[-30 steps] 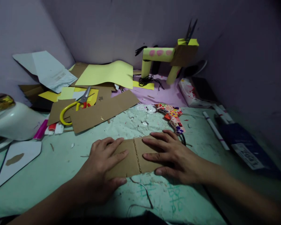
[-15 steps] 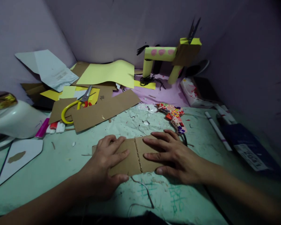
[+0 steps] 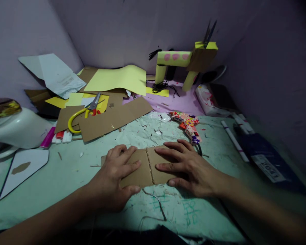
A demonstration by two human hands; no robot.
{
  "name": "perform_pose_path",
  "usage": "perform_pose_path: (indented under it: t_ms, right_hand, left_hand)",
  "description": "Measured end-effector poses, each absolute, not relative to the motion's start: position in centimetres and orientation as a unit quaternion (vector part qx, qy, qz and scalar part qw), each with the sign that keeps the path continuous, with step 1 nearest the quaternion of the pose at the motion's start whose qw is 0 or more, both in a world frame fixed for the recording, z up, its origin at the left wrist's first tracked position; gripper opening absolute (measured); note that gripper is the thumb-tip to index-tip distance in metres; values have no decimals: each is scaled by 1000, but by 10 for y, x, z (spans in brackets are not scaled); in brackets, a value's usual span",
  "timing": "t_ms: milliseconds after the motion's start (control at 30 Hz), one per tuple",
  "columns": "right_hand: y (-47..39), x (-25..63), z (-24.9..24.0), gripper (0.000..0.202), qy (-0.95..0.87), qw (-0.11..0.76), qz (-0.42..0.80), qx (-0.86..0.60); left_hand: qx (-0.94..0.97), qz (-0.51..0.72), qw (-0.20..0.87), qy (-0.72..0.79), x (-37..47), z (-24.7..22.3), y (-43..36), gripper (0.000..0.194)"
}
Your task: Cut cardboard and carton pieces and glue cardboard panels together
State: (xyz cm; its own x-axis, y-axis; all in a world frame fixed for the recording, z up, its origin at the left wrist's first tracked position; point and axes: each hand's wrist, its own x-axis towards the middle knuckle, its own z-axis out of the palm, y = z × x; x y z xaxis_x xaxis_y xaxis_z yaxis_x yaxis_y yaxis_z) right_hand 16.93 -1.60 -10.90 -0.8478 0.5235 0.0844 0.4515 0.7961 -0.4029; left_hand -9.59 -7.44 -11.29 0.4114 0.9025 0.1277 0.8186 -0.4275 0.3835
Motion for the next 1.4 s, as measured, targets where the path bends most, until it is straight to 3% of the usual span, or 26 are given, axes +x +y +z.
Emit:
perform_pose_path:
  t_ms: [800,1400]
  right_hand:
    - [-21,166,-110,38,-936,114,179,-280]
    - [-25,163,-106,54,-935,74,171,-302]
  left_hand:
    - [851,195,114,473,-98,-115,-75,48]
    - [859,195,114,460,-98,-113,-75,55]
